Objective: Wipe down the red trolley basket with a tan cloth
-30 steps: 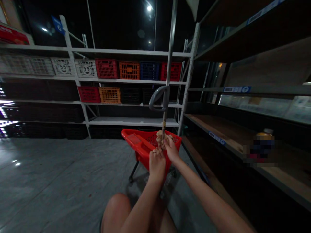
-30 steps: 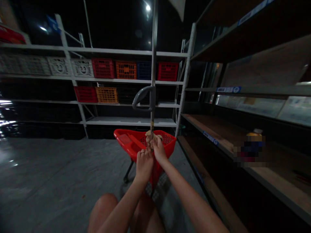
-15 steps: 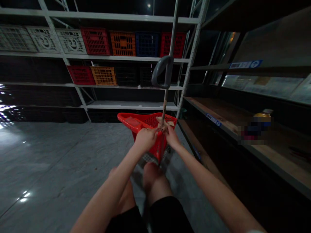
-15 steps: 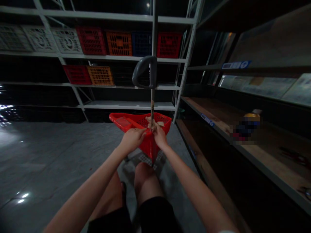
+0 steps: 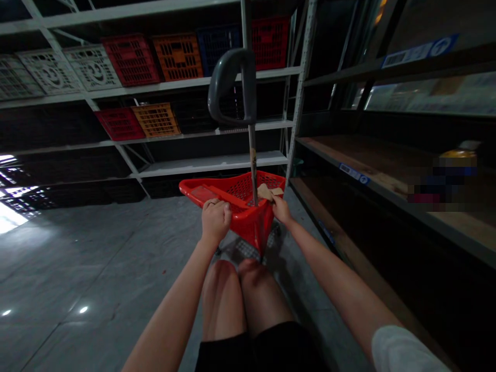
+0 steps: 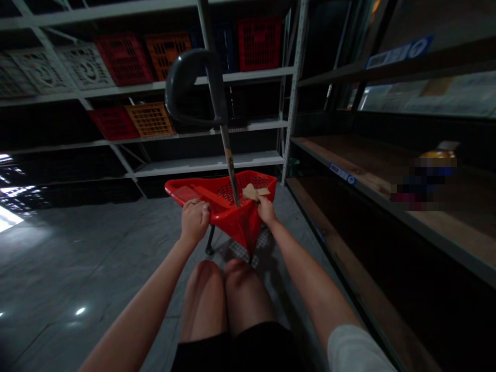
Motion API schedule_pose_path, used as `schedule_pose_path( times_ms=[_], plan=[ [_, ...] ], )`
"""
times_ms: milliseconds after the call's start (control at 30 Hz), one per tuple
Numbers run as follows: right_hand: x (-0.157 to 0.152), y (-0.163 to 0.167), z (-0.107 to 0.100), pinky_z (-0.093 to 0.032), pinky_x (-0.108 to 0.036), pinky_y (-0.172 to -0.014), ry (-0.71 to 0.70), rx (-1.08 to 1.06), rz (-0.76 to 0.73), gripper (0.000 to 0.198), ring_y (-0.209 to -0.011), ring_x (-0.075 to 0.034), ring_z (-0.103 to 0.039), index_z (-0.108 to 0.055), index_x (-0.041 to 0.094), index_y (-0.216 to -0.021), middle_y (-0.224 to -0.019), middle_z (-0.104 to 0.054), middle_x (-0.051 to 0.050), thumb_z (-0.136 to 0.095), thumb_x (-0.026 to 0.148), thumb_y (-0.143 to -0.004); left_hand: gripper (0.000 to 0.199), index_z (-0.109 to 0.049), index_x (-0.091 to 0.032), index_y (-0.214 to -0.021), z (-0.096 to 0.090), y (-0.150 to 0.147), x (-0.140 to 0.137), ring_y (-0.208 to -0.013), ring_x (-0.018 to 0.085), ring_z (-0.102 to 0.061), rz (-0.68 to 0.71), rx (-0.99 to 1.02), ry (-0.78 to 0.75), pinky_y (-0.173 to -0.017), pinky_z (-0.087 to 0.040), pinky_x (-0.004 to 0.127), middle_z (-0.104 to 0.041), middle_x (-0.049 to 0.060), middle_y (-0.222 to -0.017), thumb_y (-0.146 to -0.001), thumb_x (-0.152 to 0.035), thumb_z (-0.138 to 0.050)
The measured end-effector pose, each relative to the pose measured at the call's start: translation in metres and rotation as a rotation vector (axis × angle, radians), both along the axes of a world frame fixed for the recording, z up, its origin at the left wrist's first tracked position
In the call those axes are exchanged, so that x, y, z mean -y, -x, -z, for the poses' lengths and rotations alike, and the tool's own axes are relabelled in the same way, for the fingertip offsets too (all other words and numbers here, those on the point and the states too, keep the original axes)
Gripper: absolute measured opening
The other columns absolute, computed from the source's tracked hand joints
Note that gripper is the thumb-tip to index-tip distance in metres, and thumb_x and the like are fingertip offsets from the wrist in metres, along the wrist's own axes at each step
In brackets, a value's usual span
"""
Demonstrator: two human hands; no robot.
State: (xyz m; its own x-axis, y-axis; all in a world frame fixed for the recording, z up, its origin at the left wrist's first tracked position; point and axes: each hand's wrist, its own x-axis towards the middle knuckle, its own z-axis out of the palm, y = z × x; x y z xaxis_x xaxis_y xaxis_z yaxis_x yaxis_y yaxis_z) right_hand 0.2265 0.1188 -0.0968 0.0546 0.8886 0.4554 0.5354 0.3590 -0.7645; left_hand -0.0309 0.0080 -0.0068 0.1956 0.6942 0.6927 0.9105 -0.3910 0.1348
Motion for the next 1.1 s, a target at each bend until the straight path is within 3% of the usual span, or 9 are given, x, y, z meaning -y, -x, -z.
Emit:
schedule_pose_path(
  times_ms=[200,333,467,600,700,800,933,1000,1100],
  plan=[
    [0.065,0.048,0.008,-0.041,-0.039,-0.121,-0.16,-0.166,-0.088,0.054,-0.133,-0.02,-0.061,-0.064,0.018,-0.138,-0.14,-0.068,-0.009,-0.038,0.015,-0.092,0.05,-0.056,-0.024,-0.061,0.02,-0.006,-0.015,-0.079,0.023,-0.061,0.044,0.195,-0.316,-0.091,-0.039,0.038,-0.063,0.004,-0.063,-0.099,-0.028,-0.025],
    [0.091,0.072,0.018,-0.039,-0.04,-0.123,-0.202,-0.227,0.002,0.052,-0.139,-0.02,-0.056,-0.063,0.025,-0.141,-0.141,-0.067,-0.007,-0.037,0.019,-0.097,0.053,-0.057,-0.024,-0.061,0.022,-0.007,-0.016,-0.079,0.024,-0.06,0.073,0.242,-0.349,-0.091,-0.038,0.039,-0.063,0.004,-0.062,-0.102,-0.032,-0.023],
    [0.1,0.072,0.081,-0.046,-0.049,-0.117,-0.044,-0.192,0.111,0.053,-0.138,-0.026,-0.057,-0.062,0.021,-0.142,-0.142,-0.066,-0.011,-0.039,0.018,-0.094,0.056,-0.057,-0.024,-0.061,0.019,-0.01,-0.013,-0.076,0.023,-0.059,0.08,0.251,-0.326,-0.091,-0.038,0.04,-0.063,0.004,-0.062,-0.103,-0.034,-0.021],
    [0.115,0.054,0.153,-0.059,-0.05,-0.102,0.101,-0.243,0.124,0.046,-0.115,-0.03,-0.072,-0.074,0.023,-0.125,-0.12,-0.077,-0.01,-0.045,0.022,-0.089,0.058,-0.056,-0.024,-0.06,0.02,-0.011,-0.013,-0.075,0.023,-0.059,0.061,0.261,-0.316,-0.09,-0.038,0.04,-0.062,0.004,-0.062,-0.103,-0.036,-0.019],
    [0.12,0.042,0.173,-0.063,-0.046,-0.095,0.102,-0.321,0.094,0.036,-0.11,-0.03,-0.074,-0.078,0.03,-0.114,-0.112,-0.08,-0.007,-0.051,0.035,-0.091,0.057,-0.055,-0.025,-0.059,0.021,-0.015,-0.015,-0.076,0.023,-0.059,0.032,0.265,-0.322,-0.091,-0.039,0.041,-0.063,0.005,-0.062,-0.102,-0.035,-0.018],
    [0.109,0.045,0.153,-0.06,-0.046,-0.1,0.082,-0.432,0.079,0.047,-0.117,-0.029,-0.071,-0.074,0.024,-0.125,-0.124,-0.076,-0.01,-0.05,0.05,-0.094,0.054,-0.055,-0.024,-0.06,0.021,-0.026,-0.015,-0.075,0.024,-0.059,0.003,0.254,-0.312,-0.09,-0.039,0.041,-0.063,0.005,-0.062,-0.101,-0.032,-0.02],
    [0.086,0.054,0.08,-0.05,-0.043,-0.113,0.005,-0.48,0.055,0.059,-0.135,-0.023,-0.06,-0.054,0.02,-0.149,-0.15,-0.059,-0.01,-0.038,0.051,-0.101,0.048,-0.058,-0.024,-0.062,0.019,-0.05,-0.012,-0.078,0.024,-0.06,-0.046,0.219,-0.252,-0.09,-0.039,0.041,-0.064,0.007,-0.066,-0.098,-0.028,-0.026],
    [0.08,0.051,0.042,-0.038,-0.045,-0.122,-0.098,-0.482,0.036,0.058,-0.145,-0.023,-0.051,-0.051,0.021,-0.152,-0.155,-0.054,-0.008,-0.04,0.048,-0.102,0.046,-0.061,-0.023,-0.064,0.017,-0.064,-0.01,-0.081,0.025,-0.061,-0.087,0.197,-0.194,-0.092,-0.039,0.041,-0.066,0.007,-0.07,-0.097,-0.027,-0.028],
    [0.08,0.038,0.014,-0.033,-0.046,-0.125,-0.164,-0.454,0.046,0.056,-0.149,-0.022,-0.045,-0.053,0.021,-0.151,-0.154,-0.055,-0.008,-0.04,0.044,-0.102,0.045,-0.065,-0.021,-0.07,0.012,-0.084,-0.007,-0.086,0.026,-0.063,-0.14,0.13,-0.101,-0.095,-0.039,0.042,-0.069,0.009,-0.076,-0.099,-0.026,-0.03]
  ],
)
